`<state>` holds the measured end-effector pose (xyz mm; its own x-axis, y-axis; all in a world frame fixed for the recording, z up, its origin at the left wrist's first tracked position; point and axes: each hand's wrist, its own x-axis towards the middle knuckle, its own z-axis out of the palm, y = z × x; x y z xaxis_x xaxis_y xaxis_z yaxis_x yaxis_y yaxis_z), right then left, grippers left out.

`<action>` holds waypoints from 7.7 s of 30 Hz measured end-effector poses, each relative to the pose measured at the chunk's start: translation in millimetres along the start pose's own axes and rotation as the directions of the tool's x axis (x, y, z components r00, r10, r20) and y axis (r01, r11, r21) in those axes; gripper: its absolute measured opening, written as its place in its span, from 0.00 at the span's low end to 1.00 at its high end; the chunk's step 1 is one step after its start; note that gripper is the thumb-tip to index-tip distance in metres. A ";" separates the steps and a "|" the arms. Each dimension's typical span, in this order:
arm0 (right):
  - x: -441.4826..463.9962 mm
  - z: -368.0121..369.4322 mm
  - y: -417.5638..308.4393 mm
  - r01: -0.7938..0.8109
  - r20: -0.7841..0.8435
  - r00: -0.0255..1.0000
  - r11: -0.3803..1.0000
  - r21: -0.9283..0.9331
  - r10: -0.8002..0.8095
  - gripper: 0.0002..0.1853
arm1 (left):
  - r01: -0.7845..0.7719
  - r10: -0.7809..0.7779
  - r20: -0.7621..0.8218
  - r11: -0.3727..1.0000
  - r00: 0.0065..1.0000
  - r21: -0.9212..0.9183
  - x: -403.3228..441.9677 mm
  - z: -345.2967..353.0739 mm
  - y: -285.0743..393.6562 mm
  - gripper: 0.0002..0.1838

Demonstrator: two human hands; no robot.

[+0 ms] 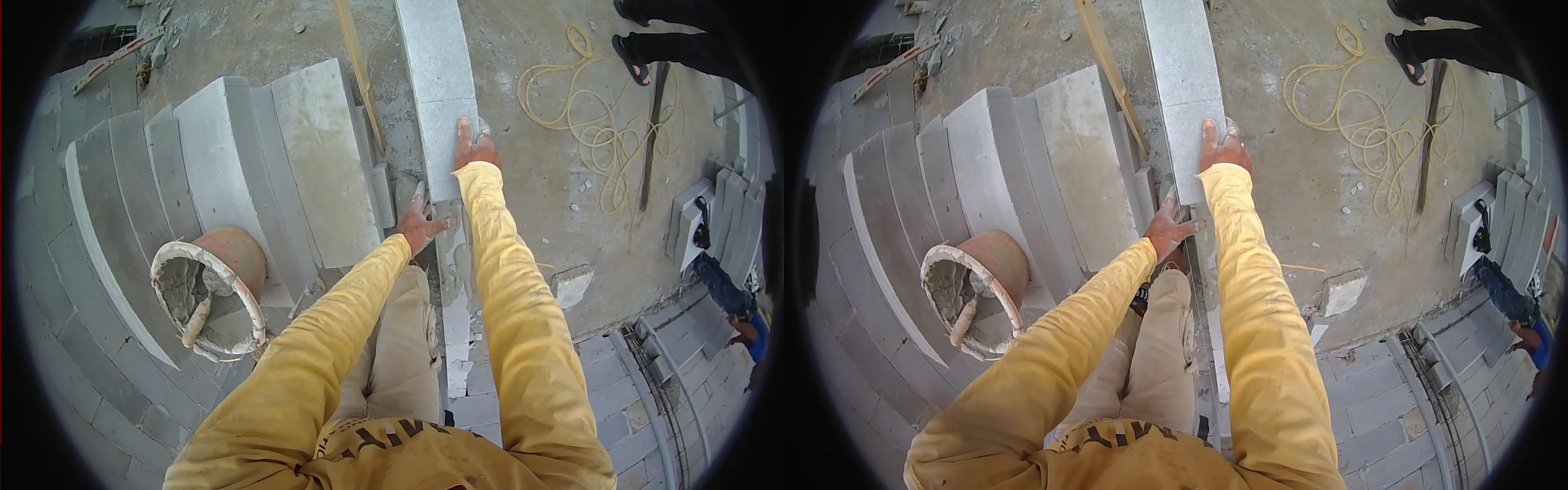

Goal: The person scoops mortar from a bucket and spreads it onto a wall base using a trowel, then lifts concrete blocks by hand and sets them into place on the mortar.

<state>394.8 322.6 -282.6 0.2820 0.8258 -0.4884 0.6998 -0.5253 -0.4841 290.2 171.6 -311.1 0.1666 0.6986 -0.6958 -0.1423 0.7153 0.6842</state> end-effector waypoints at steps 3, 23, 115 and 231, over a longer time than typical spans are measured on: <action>-2.7 -4.1 -5.2 -0.016 0.011 1.000 1.000 -0.009 0.016 0.33 | 0.133 -0.124 0.067 0.978 0.990 -0.158 -13.7 -5.8 -11.2 0.55; 2.4 4.3 4.5 0.061 -0.049 0.997 0.998 -0.012 -0.062 0.32 | 0.310 -0.313 0.045 0.893 0.949 -0.326 -25.1 -24.4 -6.3 0.45; 3.8 -15.2 -3.9 -0.071 0.136 0.988 0.997 0.007 0.069 0.36 | -0.007 0.091 -0.270 0.955 0.958 0.297 49.0 -11.7 81.6 0.53; -213.7 27.9 -83.0 0.377 0.310 0.850 0.902 0.209 -0.427 0.33 | 0.420 -0.354 -0.471 0.907 0.808 0.039 -363.9 -112.7 -130.4 0.31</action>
<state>258.1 184.0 -158.3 -0.2624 0.8622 -0.4333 0.6002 -0.2058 -0.7729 138.2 -174.2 -171.7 -0.2751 0.3183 -0.9072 -0.0210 0.9414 0.3367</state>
